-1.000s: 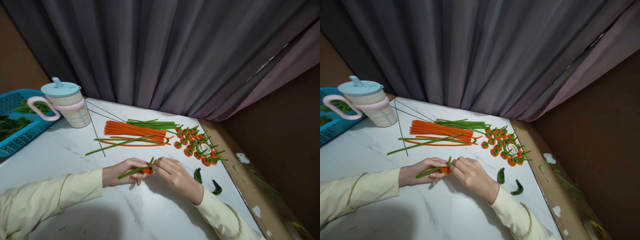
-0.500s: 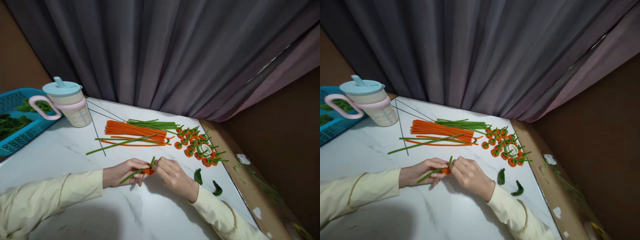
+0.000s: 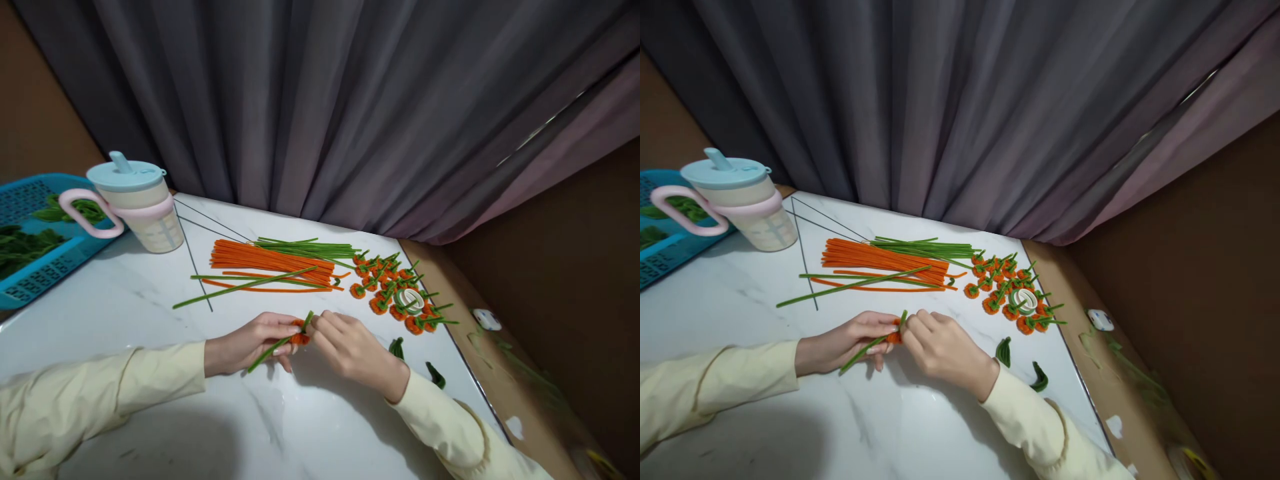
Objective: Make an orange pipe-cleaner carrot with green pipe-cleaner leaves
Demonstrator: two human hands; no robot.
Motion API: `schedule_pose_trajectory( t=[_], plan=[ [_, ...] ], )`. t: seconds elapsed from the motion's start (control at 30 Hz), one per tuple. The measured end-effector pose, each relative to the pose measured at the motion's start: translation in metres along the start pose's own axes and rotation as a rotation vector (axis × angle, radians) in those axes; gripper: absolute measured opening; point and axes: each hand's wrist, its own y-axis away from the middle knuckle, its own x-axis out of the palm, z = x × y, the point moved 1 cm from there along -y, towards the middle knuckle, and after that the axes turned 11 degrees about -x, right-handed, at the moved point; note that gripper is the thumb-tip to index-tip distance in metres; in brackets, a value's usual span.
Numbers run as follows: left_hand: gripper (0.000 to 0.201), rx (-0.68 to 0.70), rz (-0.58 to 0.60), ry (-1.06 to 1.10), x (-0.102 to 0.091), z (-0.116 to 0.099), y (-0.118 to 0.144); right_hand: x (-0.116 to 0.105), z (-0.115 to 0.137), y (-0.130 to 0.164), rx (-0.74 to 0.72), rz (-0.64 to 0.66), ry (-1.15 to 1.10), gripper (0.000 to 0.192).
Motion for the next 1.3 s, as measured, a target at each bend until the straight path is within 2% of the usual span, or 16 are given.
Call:
schedule_pose_trajectory(
  t=[0.13, 0.2, 0.3, 0.37, 0.5, 0.6, 0.73, 0.9, 1.17, 1.3],
  plan=[
    [0.026, 0.125, -0.038, -0.184, 0.003, -0.002, 0.004, -0.001, -0.005, 0.006, 0.449, -0.016, -0.546, 0.019],
    [0.028, 0.183, -0.065, -0.311, 0.005, -0.001, 0.007, -0.001, -0.005, 0.007, 0.645, 0.028, -0.838, 0.020],
    [0.032, 0.226, -0.104, -0.478, 0.007, 0.001, 0.010, -0.002, -0.002, 0.006, 0.835, 0.105, -1.153, 0.028],
    [0.034, 0.256, -0.131, -0.546, 0.009, 0.002, 0.011, -0.003, 0.001, 0.004, 0.884, 0.123, -1.213, 0.025],
    [0.036, 0.282, -0.196, -0.624, 0.010, 0.002, 0.011, -0.006, 0.003, -0.002, 0.824, 0.110, -1.044, 0.012],
    [0.035, 0.248, -0.189, -0.616, 0.010, 0.000, 0.011, -0.006, 0.004, -0.005, 0.737, 0.095, -0.875, 0.018],
    [0.032, 0.128, -0.093, -0.456, 0.008, -0.002, 0.009, -0.004, 0.005, -0.006, 0.717, 0.103, -0.801, 0.022],
    [0.025, 0.014, 0.026, -0.218, 0.007, -0.006, 0.008, -0.011, 0.008, -0.011, 0.717, 0.040, -0.748, 0.017],
    [0.016, -0.136, 0.033, -0.012, 0.004, -0.007, 0.008, -0.018, 0.014, -0.012, 0.575, 0.059, -0.583, 0.015],
    [0.018, -0.174, 0.040, -0.023, 0.003, -0.008, 0.007, -0.023, 0.009, -0.008, 0.465, 0.092, -0.598, 0.014]
  ],
)
